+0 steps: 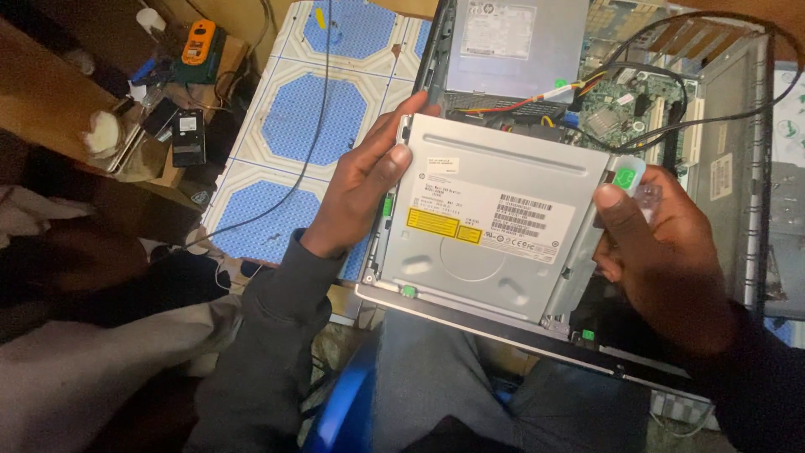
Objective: Disassembling and working on the internal components of a desktop computer.
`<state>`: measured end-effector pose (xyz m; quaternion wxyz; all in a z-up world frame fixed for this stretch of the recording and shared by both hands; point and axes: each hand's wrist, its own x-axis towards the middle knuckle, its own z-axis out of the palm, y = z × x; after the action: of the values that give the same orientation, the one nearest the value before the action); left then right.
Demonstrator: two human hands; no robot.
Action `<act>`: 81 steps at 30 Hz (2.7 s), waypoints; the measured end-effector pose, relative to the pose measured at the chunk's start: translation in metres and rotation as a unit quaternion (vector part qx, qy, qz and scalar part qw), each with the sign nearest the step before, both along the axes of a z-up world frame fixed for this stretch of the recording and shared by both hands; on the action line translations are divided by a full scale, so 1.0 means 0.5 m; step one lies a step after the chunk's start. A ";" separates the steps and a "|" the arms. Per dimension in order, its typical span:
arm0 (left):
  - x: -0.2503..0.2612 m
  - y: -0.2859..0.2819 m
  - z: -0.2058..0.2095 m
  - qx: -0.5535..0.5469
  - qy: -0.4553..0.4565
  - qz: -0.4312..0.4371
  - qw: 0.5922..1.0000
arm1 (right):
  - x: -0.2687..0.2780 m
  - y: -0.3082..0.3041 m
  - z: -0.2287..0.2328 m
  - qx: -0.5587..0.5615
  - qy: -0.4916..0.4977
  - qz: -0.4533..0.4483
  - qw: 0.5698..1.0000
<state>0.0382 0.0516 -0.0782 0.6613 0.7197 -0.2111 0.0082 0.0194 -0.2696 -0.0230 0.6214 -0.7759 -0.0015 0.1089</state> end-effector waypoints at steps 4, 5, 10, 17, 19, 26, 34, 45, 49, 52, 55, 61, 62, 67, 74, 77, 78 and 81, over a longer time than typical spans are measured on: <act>-0.007 -0.015 -0.002 -0.019 -0.006 0.016 1.000 | -0.001 0.011 0.006 0.009 0.031 -0.032 0.999; -0.009 -0.021 -0.002 -0.008 -0.005 0.038 0.999 | 0.000 0.017 0.015 0.004 0.048 -0.034 0.998; -0.011 -0.023 0.000 -0.035 -0.005 0.044 0.998 | -0.006 0.012 0.014 -0.012 0.034 -0.017 0.999; 0.053 -0.019 -0.001 -0.081 -0.016 -0.045 0.996 | -0.004 0.019 0.025 -0.007 0.021 -0.001 1.000; 0.051 -0.030 0.013 -0.082 0.005 -0.036 0.996 | -0.003 0.025 0.033 -0.017 0.031 -0.021 0.999; 0.053 -0.036 -0.001 -0.124 0.041 -0.011 0.991 | 0.013 0.027 0.011 0.026 0.061 -0.037 0.997; 0.054 -0.041 0.010 -0.080 0.031 -0.010 0.996 | 0.021 0.025 0.015 0.028 0.079 -0.021 0.996; 0.051 -0.048 0.037 -0.092 0.061 -0.067 0.992 | 0.049 0.005 0.013 -0.212 -0.014 0.058 0.975; 0.047 -0.049 0.033 -0.083 0.099 -0.038 0.991 | 0.041 0.006 0.011 -0.147 -0.017 0.038 0.988; 0.051 -0.048 0.022 -0.082 0.089 -0.025 0.992 | 0.038 0.007 0.010 -0.124 -0.033 0.030 0.991; 0.049 -0.049 0.022 -0.093 0.075 -0.022 0.993 | 0.037 0.004 0.001 -0.109 -0.042 0.026 0.993; 0.044 -0.050 0.029 -0.094 0.079 -0.011 0.992 | 0.020 -0.004 0.011 -0.100 -0.118 0.036 0.987; 0.043 -0.050 0.029 -0.111 0.082 -0.017 0.990 | 0.014 -0.002 0.021 -0.080 -0.129 0.028 0.988; 0.048 -0.043 0.018 -0.081 0.072 -0.019 0.994 | 0.016 -0.007 0.017 -0.047 -0.167 0.056 0.983; 0.043 -0.047 0.028 -0.084 0.115 -0.002 0.990 | 0.017 0.005 0.016 -0.115 -0.085 -0.007 0.990; 0.040 -0.041 0.018 -0.061 0.102 0.008 0.993 | 0.016 -0.007 0.006 -0.143 -0.067 -0.013 0.987; 0.037 -0.041 0.018 -0.066 0.105 0.010 0.992 | 0.014 0.001 0.011 -0.148 -0.064 -0.010 0.987; 0.039 -0.038 0.018 -0.089 0.110 0.007 0.990 | 0.019 0.014 0.021 -0.144 -0.059 -0.021 0.988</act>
<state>0.0579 0.0324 -0.0694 0.7419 0.6560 -0.1303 -0.0482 0.0291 -0.2626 -0.0124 0.5044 -0.8621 -0.0058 0.0489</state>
